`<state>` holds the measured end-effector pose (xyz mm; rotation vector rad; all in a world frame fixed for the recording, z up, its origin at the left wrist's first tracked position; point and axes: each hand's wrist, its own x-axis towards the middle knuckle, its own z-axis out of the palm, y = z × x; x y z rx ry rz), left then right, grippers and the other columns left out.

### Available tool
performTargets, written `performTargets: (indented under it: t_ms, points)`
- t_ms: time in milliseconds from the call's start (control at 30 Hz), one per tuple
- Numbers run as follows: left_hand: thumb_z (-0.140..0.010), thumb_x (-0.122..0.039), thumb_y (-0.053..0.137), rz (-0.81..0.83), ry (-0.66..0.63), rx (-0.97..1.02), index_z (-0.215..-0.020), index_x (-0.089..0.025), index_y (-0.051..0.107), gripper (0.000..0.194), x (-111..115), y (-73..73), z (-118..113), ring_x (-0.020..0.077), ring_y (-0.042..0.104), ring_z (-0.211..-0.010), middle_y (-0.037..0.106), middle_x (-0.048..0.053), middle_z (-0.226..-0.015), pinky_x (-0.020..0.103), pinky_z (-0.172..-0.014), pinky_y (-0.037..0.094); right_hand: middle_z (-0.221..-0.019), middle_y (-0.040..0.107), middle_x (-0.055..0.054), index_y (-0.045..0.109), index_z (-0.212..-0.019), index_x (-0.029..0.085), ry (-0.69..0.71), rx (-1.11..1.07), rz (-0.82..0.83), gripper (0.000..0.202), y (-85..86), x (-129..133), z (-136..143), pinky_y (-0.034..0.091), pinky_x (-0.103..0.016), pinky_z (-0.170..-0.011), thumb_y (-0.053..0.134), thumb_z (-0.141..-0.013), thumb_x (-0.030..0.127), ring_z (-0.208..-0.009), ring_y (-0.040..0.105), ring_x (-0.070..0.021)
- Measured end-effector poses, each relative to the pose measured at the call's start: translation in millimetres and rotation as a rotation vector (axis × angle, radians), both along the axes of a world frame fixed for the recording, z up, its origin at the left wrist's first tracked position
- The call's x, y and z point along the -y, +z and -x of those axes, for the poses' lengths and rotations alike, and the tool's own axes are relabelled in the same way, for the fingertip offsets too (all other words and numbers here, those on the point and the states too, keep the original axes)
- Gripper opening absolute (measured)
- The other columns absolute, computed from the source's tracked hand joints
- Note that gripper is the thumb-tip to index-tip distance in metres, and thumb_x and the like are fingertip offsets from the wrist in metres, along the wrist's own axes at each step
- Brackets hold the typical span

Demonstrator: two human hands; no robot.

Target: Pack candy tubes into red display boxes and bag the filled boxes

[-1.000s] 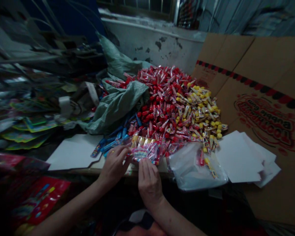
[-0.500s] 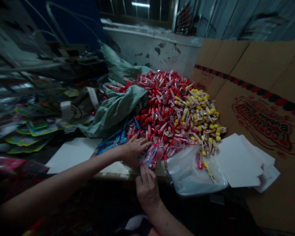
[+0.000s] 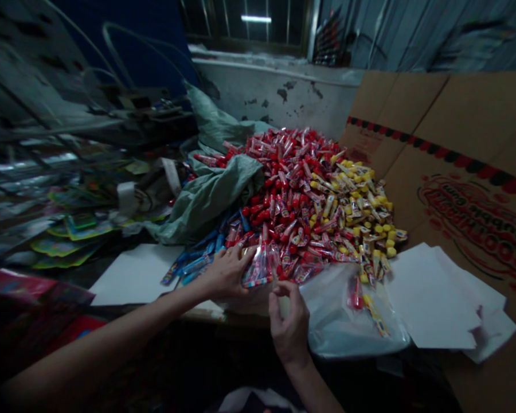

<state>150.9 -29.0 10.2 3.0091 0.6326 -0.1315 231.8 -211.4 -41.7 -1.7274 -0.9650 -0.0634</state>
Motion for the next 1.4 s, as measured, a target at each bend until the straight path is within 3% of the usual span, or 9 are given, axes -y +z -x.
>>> performTargets:
  t_ms: [133, 267, 367, 600, 800, 1000, 1133, 1267, 1400]
  points:
    - [-0.056, -0.046, 0.069, 0.003, -0.015, -0.008, -0.144, -0.013, 0.031, 0.102, 0, 0.0, -1, 0.039, 0.046, -0.116, 0.048, 0.023, -0.128, 0.048, -0.096, 0.033, -0.075, 0.067, -0.003, 0.058, -0.088, 0.02, -0.078, -0.145, 0.235, 0.032, 31.3, -29, -12, 0.045, -0.025, -0.061, 0.054, -0.085, 0.052, -0.067, 0.064, -0.017]
    - [-0.057, -0.048, 0.068, -0.005, -0.023, 0.003, -0.145, -0.014, 0.029, 0.102, -3, -3.5, 0, 0.0384, 0.045, -0.117, 0.047, 0.023, -0.129, 0.048, -0.096, 0.033, -0.069, 0.067, -0.003, 0.058, -0.074, 0.022, -0.12, -0.047, 0.386, 0.029, 41.3, -41, -23, 0.04, -0.025, -0.061, 0.045, -0.09, 0.043, -0.065, 0.062, -0.0175]
    - [-0.056, -0.05, 0.068, -0.001, -0.035, 0.017, -0.145, -0.015, 0.028, 0.104, -4, -5.7, 1, 0.0382, 0.046, -0.116, 0.049, 0.022, -0.127, 0.048, -0.096, 0.033, -0.068, 0.067, -0.003, 0.057, -0.073, 0.022, -0.131, -0.116, 0.311, 0.031, 18.5, -33, -38, 0.04, -0.025, -0.059, 0.043, -0.089, 0.044, -0.061, 0.06, -0.0168]
    - [-0.055, -0.051, 0.069, -0.015, -0.038, 0.02, -0.143, -0.014, 0.032, 0.103, -5, -5.1, -1, 0.0377, 0.048, -0.113, 0.052, 0.021, -0.122, 0.046, -0.096, 0.034, -0.054, 0.057, 0.002, 0.05, -0.064, 0.022, 0.04, -0.369, 0.212, 0.042, -74.0, -54, -46, 0.041, -0.022, -0.049, 0.038, -0.087, 0.055, -0.05, 0.054, -0.0136]
    - [-0.055, -0.054, 0.07, 0.003, -0.019, 0.026, -0.144, -0.015, 0.03, 0.105, -1, -7.4, -4, 0.039, 0.045, -0.119, 0.05, 0.023, -0.129, 0.047, -0.098, 0.033, -0.058, 0.06, 0.002, 0.057, -0.071, 0.021, 0.1, -0.311, 0.253, 0.031, -90.9, -66, -42, 0.041, -0.023, -0.051, 0.045, -0.084, 0.046, -0.052, 0.056, -0.0146]
    - [-0.062, -0.059, 0.069, 0.101, 0.089, 0.069, -0.148, -0.018, 0.024, 0.105, -5, 22.2, 15, 0.0407, 0.032, -0.135, 0.034, 0.026, -0.146, 0.054, -0.104, 0.027, -0.073, 0.066, -0.006, 0.059, -0.083, 0.019, -0.011, -0.239, 0.27, 0.027, -61.5, -49, -77, 0.045, -0.03, -0.064, 0.04, -0.085, 0.038, -0.067, 0.062, -0.0205]
    - [-0.08, -0.061, 0.048, 0.247, 0.457, 0.387, -0.134, -0.018, 0.044, 0.069, -16, 37.3, 63, 0.0318, 0.051, -0.121, 0.054, 0.017, -0.132, 0.046, -0.098, 0.036, -0.091, 0.069, -0.009, 0.061, -0.095, 0.019, -0.03, -0.055, 0.189, 0.028, -10.2, -57, -83, 0.045, -0.033, -0.077, 0.042, -0.088, 0.038, -0.083, 0.063, -0.0222]
    - [-0.077, -0.069, 0.042, 0.532, 0.773, 0.539, -0.091, -0.017, 0.062, 0.057, -9, 18.4, 97, 0.027, 0.063, -0.087, 0.069, 0.008, -0.087, 0.036, -0.076, 0.046, -0.1, 0.068, -0.009, 0.063, -0.103, 0.018, 0.168, 0.135, 0.193, 0.028, 21.1, -93, -67, 0.044, -0.033, -0.083, 0.043, -0.092, 0.034, -0.093, 0.062, -0.0213]
    - [-0.073, -0.068, 0.047, 0.709, 0.77, 0.661, -0.065, -0.019, 0.057, 0.051, 8, -3.9, 98, 0.0212, 0.058, -0.067, 0.061, 0.002, -0.063, 0.03, -0.062, 0.043, -0.099, 0.069, -0.007, 0.066, -0.1, 0.019, 0.342, 0.386, 0.394, 0.025, 20.9, -129, -50, 0.04, -0.032, -0.088, 0.047, -0.093, 0.034, -0.098, 0.059, -0.0203]
